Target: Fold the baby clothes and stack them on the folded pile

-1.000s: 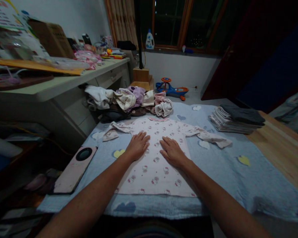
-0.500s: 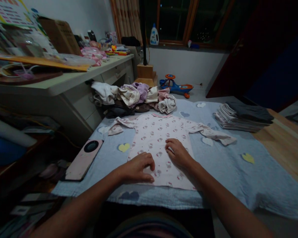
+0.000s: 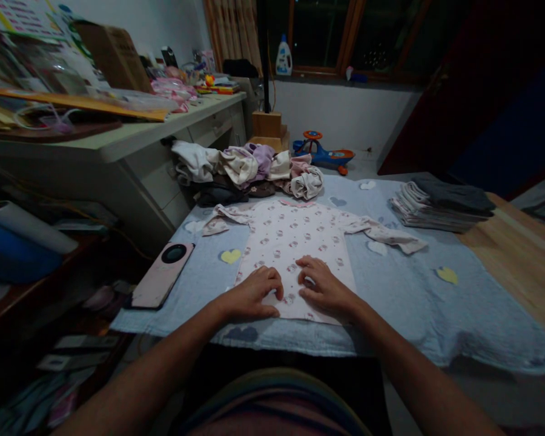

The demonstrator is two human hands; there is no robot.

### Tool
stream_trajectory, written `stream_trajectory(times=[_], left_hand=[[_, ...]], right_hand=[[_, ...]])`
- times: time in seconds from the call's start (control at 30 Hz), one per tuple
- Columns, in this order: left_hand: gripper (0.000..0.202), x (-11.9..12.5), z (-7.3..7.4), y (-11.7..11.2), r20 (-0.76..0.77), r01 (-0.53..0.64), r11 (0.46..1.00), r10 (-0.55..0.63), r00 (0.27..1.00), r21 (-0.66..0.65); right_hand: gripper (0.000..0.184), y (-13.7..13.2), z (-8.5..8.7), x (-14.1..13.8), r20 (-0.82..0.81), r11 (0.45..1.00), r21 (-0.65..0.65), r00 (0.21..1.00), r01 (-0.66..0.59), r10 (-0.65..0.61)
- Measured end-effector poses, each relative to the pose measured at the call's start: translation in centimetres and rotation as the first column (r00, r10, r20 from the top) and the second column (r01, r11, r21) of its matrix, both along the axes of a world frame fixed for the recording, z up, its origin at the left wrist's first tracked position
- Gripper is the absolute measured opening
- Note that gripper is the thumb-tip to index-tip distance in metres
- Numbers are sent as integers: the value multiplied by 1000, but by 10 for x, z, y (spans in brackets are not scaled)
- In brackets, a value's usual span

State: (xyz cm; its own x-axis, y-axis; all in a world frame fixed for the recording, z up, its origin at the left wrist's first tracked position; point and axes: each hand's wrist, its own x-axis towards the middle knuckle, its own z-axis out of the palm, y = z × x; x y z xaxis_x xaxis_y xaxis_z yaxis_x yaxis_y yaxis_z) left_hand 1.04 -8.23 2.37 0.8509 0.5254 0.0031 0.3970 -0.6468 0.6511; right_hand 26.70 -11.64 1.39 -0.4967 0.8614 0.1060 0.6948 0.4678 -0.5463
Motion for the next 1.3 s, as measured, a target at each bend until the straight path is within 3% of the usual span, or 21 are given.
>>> stream_trajectory(times=[0.13, 0.33, 0.47, 0.57, 0.83, 0.97, 1.1, 1.2, 1.3], left_hand=[[12, 0, -2, -2, 40, -20, 1000, 19, 999, 15], [6, 0, -6, -3, 64, -78, 992, 73, 995, 95], [11, -2, -9, -6, 49, -160, 972, 154, 987, 174], [18, -4, -11, -8, 8, -204, 939, 210, 978, 277], [37, -25, -26, 0, -86, -171, 883, 230, 969, 437], [37, -37, -29, 4, -44, -226, 878, 268, 962, 423], [25, -44, -22, 0, 29, -250, 914, 254, 967, 320], [14, -48, -16, -4, 17, -247, 943, 250, 968, 224], [15, -51, -20, -4, 7, -285, 934, 291, 957, 216]], right_hand=[[26, -13, -1, -5, 50, 1000, 3, 999, -21, 21], [31, -14, -7, -7, 91, 998, 50, 996, -25, 21], [27, -16, -7, -10, 97, 995, 97, 995, 15, -24], [34, -18, -8, -14, 128, 990, 125, 989, 63, -79], [48, -23, -9, -13, 279, 988, 104, 950, 112, -137], [52, -24, -10, 2, 276, 983, 97, 945, 157, -178], [49, -26, -13, 17, 244, 964, 149, 936, 221, -252], [47, -28, -14, 25, 250, 955, 188, 930, 228, -271], [44, -30, -17, 36, 257, 951, 214, 927, 221, -273]])
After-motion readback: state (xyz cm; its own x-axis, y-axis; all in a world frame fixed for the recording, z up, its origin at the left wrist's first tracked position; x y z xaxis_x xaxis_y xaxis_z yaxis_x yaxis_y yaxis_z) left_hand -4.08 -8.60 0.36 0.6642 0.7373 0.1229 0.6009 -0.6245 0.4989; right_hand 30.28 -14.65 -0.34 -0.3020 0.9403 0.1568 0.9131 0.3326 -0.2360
